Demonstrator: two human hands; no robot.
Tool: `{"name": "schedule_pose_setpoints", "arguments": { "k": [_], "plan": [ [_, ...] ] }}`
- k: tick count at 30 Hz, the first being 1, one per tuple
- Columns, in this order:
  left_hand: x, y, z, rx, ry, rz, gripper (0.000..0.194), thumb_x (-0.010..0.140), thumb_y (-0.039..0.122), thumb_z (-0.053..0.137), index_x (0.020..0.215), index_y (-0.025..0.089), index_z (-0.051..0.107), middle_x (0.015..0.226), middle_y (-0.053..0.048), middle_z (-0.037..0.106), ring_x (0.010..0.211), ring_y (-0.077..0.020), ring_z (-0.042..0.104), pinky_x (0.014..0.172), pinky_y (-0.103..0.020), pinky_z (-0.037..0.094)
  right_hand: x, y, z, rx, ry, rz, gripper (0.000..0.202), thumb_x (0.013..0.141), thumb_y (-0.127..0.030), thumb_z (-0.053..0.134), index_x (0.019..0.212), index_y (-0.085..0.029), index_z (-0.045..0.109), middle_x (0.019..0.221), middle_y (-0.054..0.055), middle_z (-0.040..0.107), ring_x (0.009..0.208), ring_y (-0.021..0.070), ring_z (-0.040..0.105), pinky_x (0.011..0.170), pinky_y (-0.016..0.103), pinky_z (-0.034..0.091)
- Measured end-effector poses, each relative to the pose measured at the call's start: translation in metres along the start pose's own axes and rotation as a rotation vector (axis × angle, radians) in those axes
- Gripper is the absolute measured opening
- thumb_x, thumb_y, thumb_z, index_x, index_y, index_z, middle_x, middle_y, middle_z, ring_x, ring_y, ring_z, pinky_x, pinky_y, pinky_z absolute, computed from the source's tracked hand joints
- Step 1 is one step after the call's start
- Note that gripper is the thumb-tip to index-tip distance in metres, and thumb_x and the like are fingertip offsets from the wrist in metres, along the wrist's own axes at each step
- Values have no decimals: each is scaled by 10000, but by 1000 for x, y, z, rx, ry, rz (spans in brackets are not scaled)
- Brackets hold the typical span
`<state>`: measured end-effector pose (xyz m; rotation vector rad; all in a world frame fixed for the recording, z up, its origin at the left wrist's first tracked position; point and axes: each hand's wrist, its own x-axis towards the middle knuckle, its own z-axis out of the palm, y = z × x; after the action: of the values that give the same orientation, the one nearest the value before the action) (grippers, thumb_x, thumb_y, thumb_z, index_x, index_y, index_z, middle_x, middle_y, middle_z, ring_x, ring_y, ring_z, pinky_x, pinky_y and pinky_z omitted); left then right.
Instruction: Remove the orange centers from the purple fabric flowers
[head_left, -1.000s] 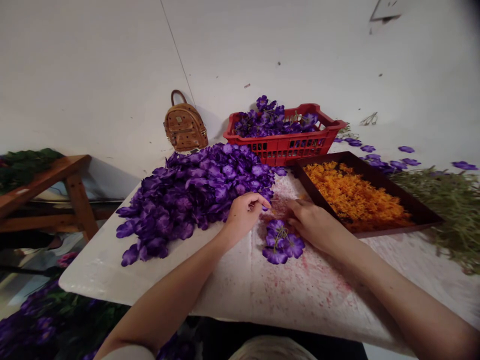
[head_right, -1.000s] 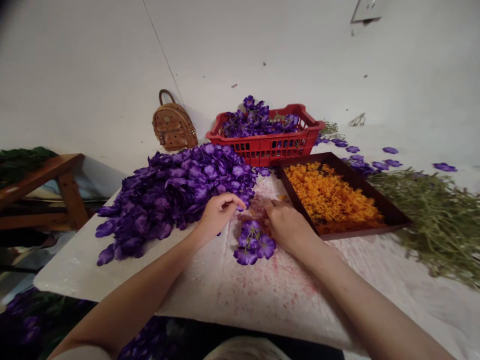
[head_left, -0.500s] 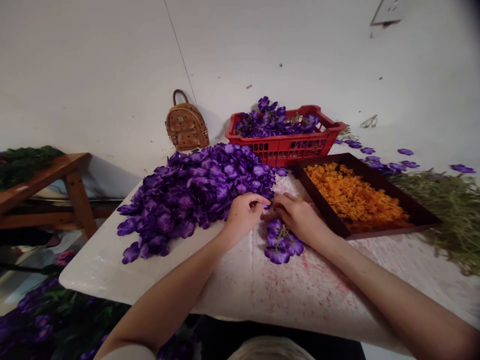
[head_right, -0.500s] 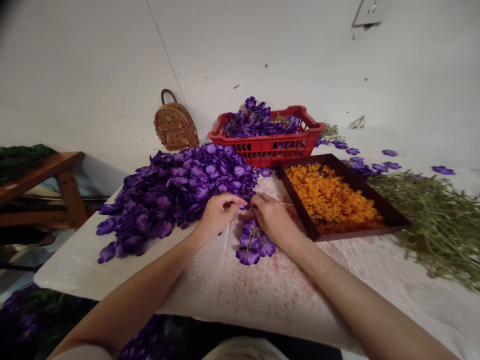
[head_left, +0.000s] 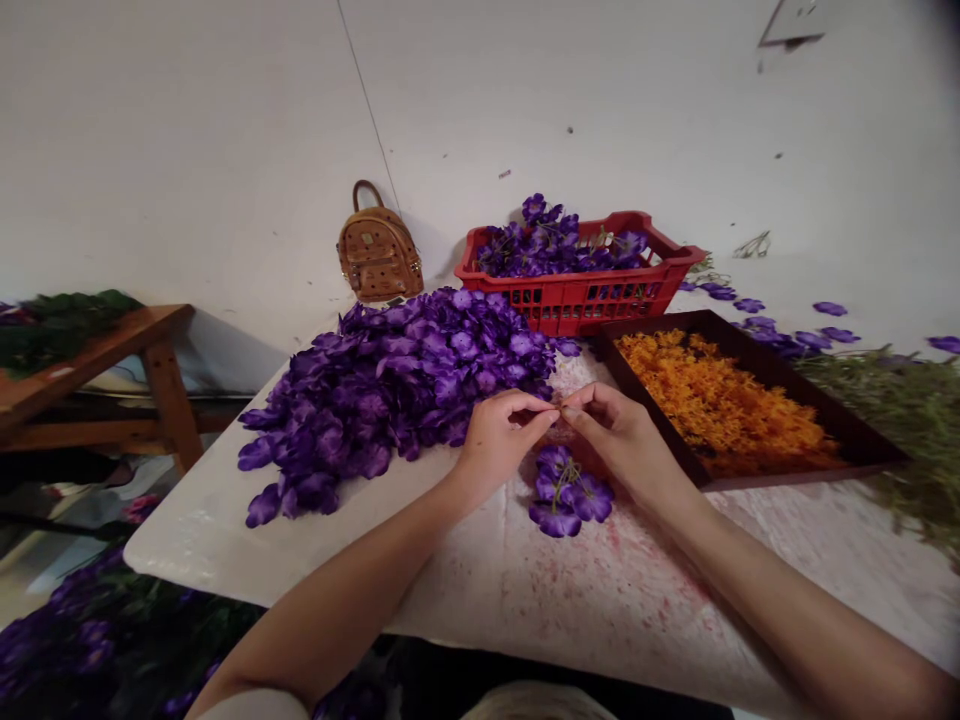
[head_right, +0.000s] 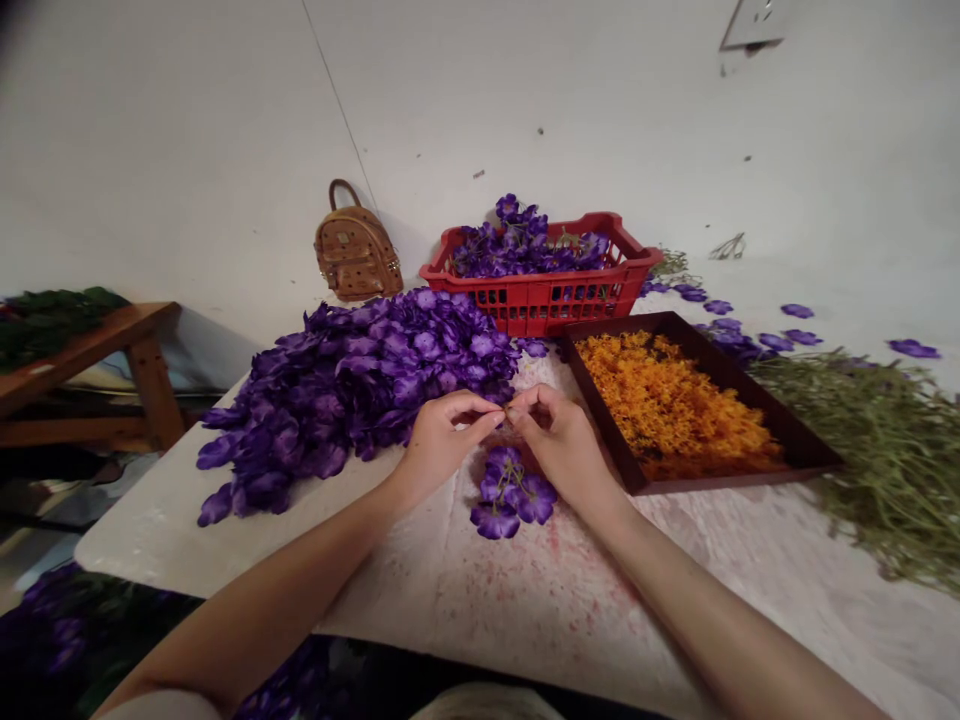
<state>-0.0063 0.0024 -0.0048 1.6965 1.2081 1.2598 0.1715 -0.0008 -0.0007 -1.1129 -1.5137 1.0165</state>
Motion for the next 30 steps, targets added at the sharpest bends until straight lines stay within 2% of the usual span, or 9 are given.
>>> {"name": "schedule_pose_setpoints", "arguments": {
  "k": [4, 7, 12, 17, 20, 23, 27, 30],
  "plan": [
    [1, 3, -3, -70, -18, -34, 113, 877, 254, 727, 821, 179, 789, 844, -38, 788, 764, -163, 702, 715, -262, 535, -4, -6, 0, -143, -9, -53, 148, 916, -373, 629, 871, -238, 668, 802, 32, 683, 732, 209, 618, 682, 341, 470],
    [3, 5, -4, -178, -55, -130, 117, 860, 263, 724, 815, 172, 781, 798, -26, 764, 711, -145, 666, 684, -252, 519, -7, -9, 1, -198, -17, -77, 112, 934, -338, 606, 923, -242, 664, 841, 33, 695, 733, 204, 628, 667, 335, 478],
    [3, 6, -4, -332, -73, -256, 115, 826, 272, 747, 804, 163, 774, 697, -4, 697, 648, -119, 608, 656, -237, 483, -9, -6, 3, -236, -8, -147, 115, 942, -304, 613, 1032, -244, 653, 919, 51, 720, 798, 218, 665, 729, 358, 524],
    [4, 6, -3, -344, -78, -272, 99, 819, 244, 737, 775, 159, 763, 675, -1, 685, 620, -114, 593, 641, -238, 472, -9, -6, 3, -302, -7, -285, 101, 961, -248, 617, 1055, -250, 653, 939, 46, 710, 842, 222, 668, 784, 371, 525],
    [3, 7, -4, -308, -99, -232, 111, 830, 248, 734, 779, 157, 771, 692, -7, 705, 620, -112, 600, 645, -236, 479, -9, -8, 2, -308, -24, -360, 68, 977, -225, 602, 994, -249, 664, 940, 42, 702, 873, 218, 666, 804, 367, 510],
    [2, 9, -6, -269, -102, -196, 149, 862, 291, 733, 846, 159, 800, 763, -32, 757, 676, -131, 649, 680, -245, 512, -9, -9, 0, -258, 11, -264, 97, 984, -275, 605, 922, -243, 672, 877, 35, 699, 812, 209, 650, 742, 354, 486],
    [2, 8, -5, -223, -52, -152, 135, 861, 276, 748, 886, 165, 819, 922, -77, 818, 817, -179, 731, 777, -281, 565, -6, -7, -2, 18, 31, -21, 173, 946, -398, 661, 877, -240, 645, 784, 14, 676, 675, 180, 601, 620, 321, 455],
    [1, 7, -2, -256, -75, -157, 137, 843, 275, 772, 918, 167, 813, 946, -83, 825, 823, -191, 750, 775, -292, 579, -4, -4, -1, 127, 22, 44, 226, 920, -445, 686, 860, -231, 644, 779, 17, 677, 669, 172, 601, 618, 310, 465]
  ]
}}
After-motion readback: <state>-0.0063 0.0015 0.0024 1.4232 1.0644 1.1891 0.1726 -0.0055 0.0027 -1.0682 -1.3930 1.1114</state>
